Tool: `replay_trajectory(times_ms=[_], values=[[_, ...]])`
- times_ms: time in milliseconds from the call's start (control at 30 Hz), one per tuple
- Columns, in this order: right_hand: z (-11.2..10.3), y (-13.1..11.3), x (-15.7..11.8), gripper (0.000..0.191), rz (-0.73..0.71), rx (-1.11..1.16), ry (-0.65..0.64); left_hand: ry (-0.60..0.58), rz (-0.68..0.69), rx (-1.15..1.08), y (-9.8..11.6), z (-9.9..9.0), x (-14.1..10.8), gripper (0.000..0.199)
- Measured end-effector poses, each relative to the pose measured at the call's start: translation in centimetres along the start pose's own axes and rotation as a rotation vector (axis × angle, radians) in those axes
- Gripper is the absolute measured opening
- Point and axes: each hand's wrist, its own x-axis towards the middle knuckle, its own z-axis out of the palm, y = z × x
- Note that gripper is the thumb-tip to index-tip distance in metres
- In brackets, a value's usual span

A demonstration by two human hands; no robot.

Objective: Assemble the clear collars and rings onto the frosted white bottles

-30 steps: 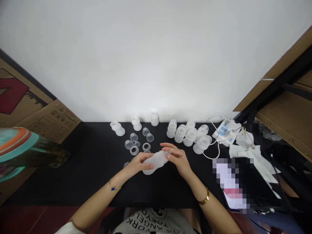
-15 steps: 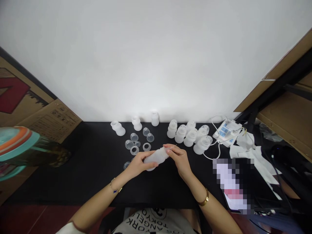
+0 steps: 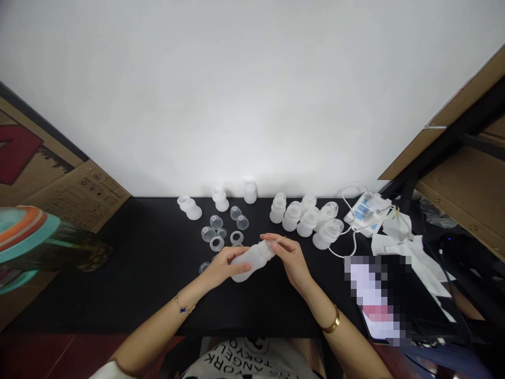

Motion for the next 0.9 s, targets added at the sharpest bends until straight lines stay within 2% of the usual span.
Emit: replay_trajectory(times_ms=[100,233,333,900], values=[[-0.2,0.0,-0.2,0.035,-0.046,0.030,-0.097,-0.088,-0.051,-0.154,-0.4,-0.1,0.1,0.047],[-0.4,0.0,-0.5,0.034,-0.096,0.081,-0.226,-0.186,-0.151,-0.340,-1.0,0.0,-0.1,0.055],[-0.5,0.0,-0.5,0.033,-0.107,0.096,-0.264,-0.226,-0.169,-0.375,-1.1,0.1,-0.2,0.058],[-0.1,-0.1,-0.2,0.020,-0.045,0.027,-0.040,-0.145,-0.057,-0.211,-0.6,0.6,0.2,0.048]])
